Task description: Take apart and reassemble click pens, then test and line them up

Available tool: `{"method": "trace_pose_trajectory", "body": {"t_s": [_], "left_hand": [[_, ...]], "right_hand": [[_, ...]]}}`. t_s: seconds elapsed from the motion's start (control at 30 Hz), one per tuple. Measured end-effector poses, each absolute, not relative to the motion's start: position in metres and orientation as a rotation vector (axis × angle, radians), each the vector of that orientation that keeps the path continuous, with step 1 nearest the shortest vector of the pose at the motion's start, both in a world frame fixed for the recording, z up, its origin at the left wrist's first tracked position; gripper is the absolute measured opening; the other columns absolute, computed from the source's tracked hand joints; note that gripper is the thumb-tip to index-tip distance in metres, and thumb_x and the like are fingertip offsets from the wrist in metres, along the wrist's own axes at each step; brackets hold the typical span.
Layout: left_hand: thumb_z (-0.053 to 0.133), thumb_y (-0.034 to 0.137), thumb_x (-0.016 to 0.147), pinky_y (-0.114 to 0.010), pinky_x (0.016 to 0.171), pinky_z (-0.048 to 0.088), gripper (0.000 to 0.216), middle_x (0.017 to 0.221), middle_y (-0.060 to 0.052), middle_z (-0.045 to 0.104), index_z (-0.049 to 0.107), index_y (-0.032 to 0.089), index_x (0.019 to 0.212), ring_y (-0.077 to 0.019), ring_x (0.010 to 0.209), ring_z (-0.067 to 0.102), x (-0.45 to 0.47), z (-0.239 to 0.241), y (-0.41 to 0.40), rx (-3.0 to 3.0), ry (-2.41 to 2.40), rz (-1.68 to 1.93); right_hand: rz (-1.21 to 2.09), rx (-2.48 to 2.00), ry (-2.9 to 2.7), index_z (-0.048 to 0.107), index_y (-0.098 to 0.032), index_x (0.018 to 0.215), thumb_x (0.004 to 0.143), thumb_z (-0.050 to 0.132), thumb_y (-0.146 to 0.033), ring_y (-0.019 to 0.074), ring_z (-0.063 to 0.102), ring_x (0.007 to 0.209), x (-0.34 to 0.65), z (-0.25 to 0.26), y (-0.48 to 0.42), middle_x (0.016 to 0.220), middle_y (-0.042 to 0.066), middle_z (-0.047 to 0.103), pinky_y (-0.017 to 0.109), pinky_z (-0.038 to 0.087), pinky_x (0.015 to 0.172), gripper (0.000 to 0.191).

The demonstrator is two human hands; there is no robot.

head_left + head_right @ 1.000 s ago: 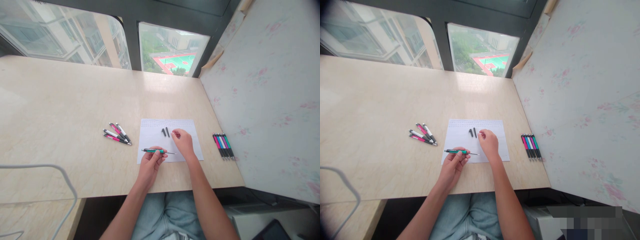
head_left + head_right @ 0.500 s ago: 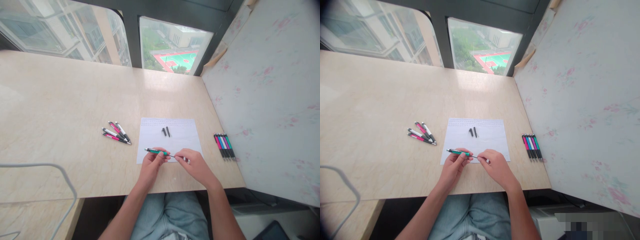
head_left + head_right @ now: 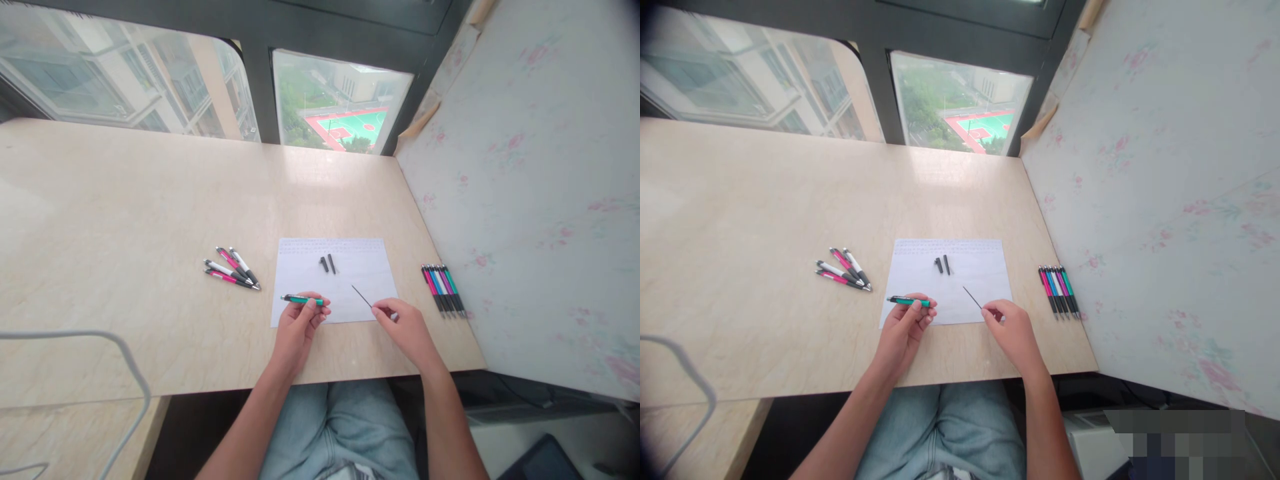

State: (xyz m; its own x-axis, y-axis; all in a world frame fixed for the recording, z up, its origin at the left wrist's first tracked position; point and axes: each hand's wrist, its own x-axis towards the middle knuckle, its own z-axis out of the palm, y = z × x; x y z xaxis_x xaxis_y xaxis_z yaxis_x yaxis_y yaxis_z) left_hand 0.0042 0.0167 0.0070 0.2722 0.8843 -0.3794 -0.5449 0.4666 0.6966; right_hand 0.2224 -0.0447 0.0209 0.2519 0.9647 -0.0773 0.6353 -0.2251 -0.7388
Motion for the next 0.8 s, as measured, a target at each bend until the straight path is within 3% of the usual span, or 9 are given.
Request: {"method": "trace_pose_trajectory", "body": {"t_s": [0.37, 0.5, 0.63, 0.8], "left_hand": [[0.075, 0.030, 0.080, -0.023, 0.072, 0.051, 0.023, 0.090, -0.007, 0.073, 0.068, 0.015, 0.096, -0.0127, 0.076, 0.067, 0.004, 0.005, 0.017, 0.497, 0.826, 1.002], [0.073, 0.033, 0.081, -0.024, 0.069, 0.049, 0.022, 0.091, -0.008, 0.072, 0.067, 0.016, 0.093, -0.0134, 0.074, 0.065, 0.005, 0.004, 0.016, 0.560, 0.836, 1.002], [0.070, 0.034, 0.084, -0.025, 0.066, 0.047, 0.020, 0.098, -0.008, 0.070, 0.068, 0.017, 0.092, -0.0124, 0.070, 0.058, 0.003, 0.005, 0.013, 0.791, 0.898, 1.034], [0.072, 0.033, 0.082, -0.025, 0.066, 0.045, 0.016, 0.088, -0.003, 0.066, 0.069, 0.019, 0.089, -0.0135, 0.071, 0.057, 0.003, 0.012, 0.010, 0.988, 1.001, 1.094]], "right_hand": [[0.460, -1.965, -1.383, 0.072, -0.020, 0.085, 0.086, 0.053, -0.031, 0.0187, 0.061, 0.068, 0.185, 0.011, 0.027, 0.083, 0.007, 0.072, 0.035, 0.048, 0.074, 0.022], [0.827, -1.770, -1.110, 0.070, -0.019, 0.088, 0.086, 0.056, -0.037, 0.0164, 0.060, 0.064, 0.168, 0.014, 0.011, 0.075, 0.004, 0.069, 0.030, 0.048, 0.064, 0.024], [1.318, -1.471, -0.688, 0.068, -0.017, 0.091, 0.086, 0.058, -0.044, 0.0121, 0.051, 0.053, 0.141, 0.015, -0.014, 0.069, 0.001, 0.061, 0.023, 0.035, 0.045, 0.029], [1.473, -1.277, -0.443, 0.071, -0.016, 0.089, 0.081, 0.066, -0.045, 0.0113, 0.050, 0.057, 0.124, 0.016, -0.024, 0.072, 0.003, 0.062, 0.023, 0.036, 0.046, 0.030]]}}
